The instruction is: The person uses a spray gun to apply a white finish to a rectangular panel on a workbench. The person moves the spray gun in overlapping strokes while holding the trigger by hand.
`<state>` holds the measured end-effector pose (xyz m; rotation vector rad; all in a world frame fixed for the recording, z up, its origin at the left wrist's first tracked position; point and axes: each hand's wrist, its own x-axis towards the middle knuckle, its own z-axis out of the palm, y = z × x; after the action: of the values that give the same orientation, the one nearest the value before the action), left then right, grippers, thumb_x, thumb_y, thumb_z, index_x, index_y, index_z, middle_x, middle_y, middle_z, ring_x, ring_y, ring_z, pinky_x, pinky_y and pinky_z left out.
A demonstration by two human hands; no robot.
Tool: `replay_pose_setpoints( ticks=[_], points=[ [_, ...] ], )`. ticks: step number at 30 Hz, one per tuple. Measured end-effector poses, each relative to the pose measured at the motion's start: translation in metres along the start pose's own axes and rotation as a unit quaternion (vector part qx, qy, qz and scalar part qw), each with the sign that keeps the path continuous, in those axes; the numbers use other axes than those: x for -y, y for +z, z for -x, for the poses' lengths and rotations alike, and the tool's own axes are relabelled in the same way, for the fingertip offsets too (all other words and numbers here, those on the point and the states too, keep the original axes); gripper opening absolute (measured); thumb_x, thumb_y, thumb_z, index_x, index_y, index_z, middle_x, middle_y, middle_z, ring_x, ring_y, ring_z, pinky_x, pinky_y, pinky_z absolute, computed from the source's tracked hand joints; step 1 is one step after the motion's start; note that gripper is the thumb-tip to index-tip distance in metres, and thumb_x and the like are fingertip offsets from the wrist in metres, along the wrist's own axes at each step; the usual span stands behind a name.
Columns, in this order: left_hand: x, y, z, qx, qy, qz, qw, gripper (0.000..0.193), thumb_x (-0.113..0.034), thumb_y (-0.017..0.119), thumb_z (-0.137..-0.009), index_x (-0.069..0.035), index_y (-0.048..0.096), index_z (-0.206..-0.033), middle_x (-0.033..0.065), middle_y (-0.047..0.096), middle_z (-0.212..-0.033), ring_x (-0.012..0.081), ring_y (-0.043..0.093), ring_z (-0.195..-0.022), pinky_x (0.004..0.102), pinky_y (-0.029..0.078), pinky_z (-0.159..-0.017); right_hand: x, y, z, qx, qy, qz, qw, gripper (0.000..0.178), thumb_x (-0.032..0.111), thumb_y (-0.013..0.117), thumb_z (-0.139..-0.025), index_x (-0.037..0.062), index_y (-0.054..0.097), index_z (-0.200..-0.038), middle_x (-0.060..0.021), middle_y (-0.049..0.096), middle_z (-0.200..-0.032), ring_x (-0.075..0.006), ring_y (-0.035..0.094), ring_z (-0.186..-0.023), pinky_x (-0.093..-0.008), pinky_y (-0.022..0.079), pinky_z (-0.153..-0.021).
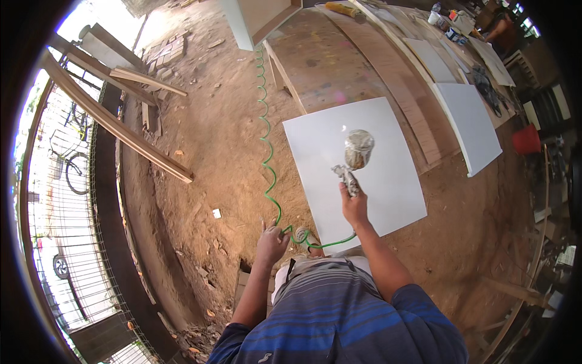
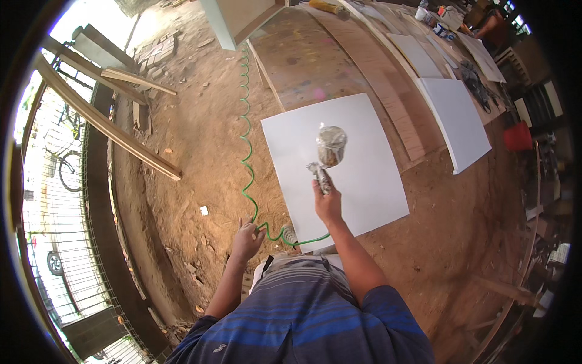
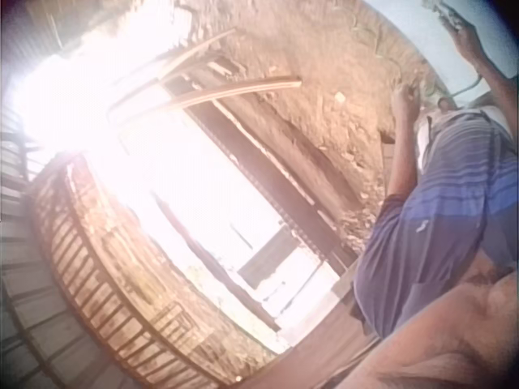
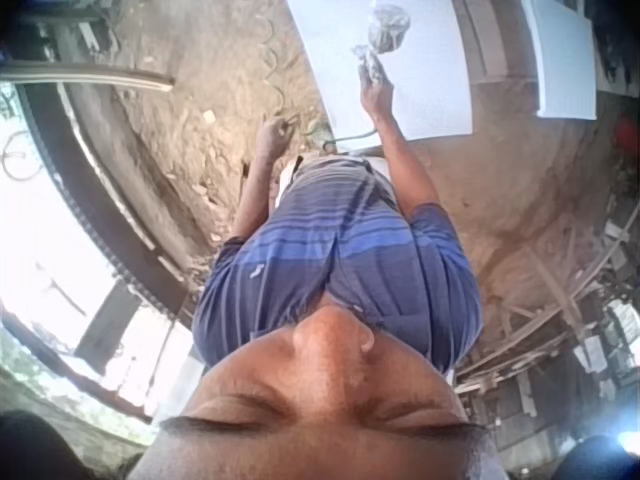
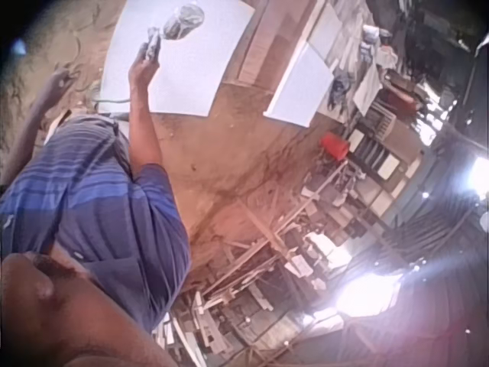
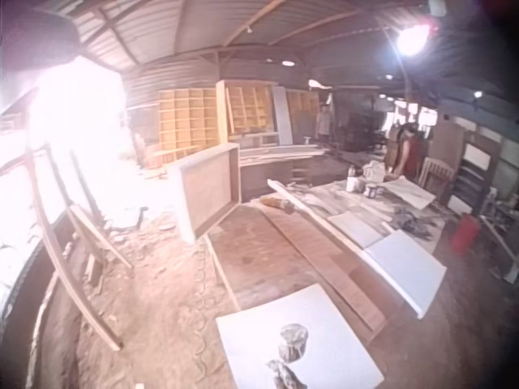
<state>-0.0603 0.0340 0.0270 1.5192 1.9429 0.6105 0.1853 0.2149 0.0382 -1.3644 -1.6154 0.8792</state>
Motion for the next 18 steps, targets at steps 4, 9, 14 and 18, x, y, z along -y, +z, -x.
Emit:
replay_pose_setpoints(
  ticks=[4, 9, 14, 18],
  points=[
    [0.01, -0.004, 0.008, -0.022, -0.002, 0.005, 1.0, 0.033, -0.025, 0.073, -0.095, 0.0, 0.06, -0.078, 0.0274, 0.069, -0.098, 0.0486, 0.06, -0.127, 0.0616, 0.027, -0.125, 0.021, 0.023, 0.02, 0.062, 0.01, -0.034, 0.997, 0.044, 0.028, 0.066, -0.106, 0.0046, 0.06, -0.143, -0.0232, 0.075, -0.115, -0.0334, 0.077, -0.103, -0.0403, 0.059, -0.083],
    [0.016, -0.007, 0.011, -0.013, -0.02, -0.001, 1.0, 0.035, -0.026, 0.073, -0.095, 0.0, 0.059, -0.076, 0.0264, 0.069, -0.094, 0.0485, 0.061, -0.125, 0.0618, 0.026, -0.125, 0.029, 0.033, 0.033, 0.138, 0.072, -0.081, 0.984, 0.047, 0.028, 0.067, -0.106, 0.004, 0.059, -0.145, -0.0204, 0.077, -0.112, -0.0228, 0.077, -0.103, -0.035, 0.058, -0.084],
    [0.019, -0.007, 0.01, -0.007, -0.014, -0.002, 1.0, 0.035, -0.025, 0.073, -0.096, 0.001, 0.058, -0.076, 0.0269, 0.068, -0.094, 0.0484, 0.06, -0.127, 0.0616, 0.025, -0.125, 0.027, 0.023, 0.03, 0.067, 0.031, -0.049, 0.996, 0.045, 0.025, 0.067, -0.106, 0.0032, 0.06, -0.144, -0.0213, 0.076, -0.117, -0.0255, 0.076, -0.109, -0.0369, 0.058, -0.087],
    [0.005, -0.008, 0.005, 0.016, -0.01, -0.007, 1.0, 0.035, -0.024, 0.073, -0.096, 0.002, 0.058, -0.078, 0.0291, 0.069, -0.101, 0.0477, 0.056, -0.133, 0.0598, 0.027, -0.126, 0.003, 0.001, 0.013, -0.006, 0.03, -0.014, 0.999, 0.04, 0.023, 0.065, -0.106, 0.002, 0.062, -0.14, -0.0231, 0.074, -0.121, -0.0337, 0.074, -0.111, -0.0402, 0.057, -0.091]
  ],
)
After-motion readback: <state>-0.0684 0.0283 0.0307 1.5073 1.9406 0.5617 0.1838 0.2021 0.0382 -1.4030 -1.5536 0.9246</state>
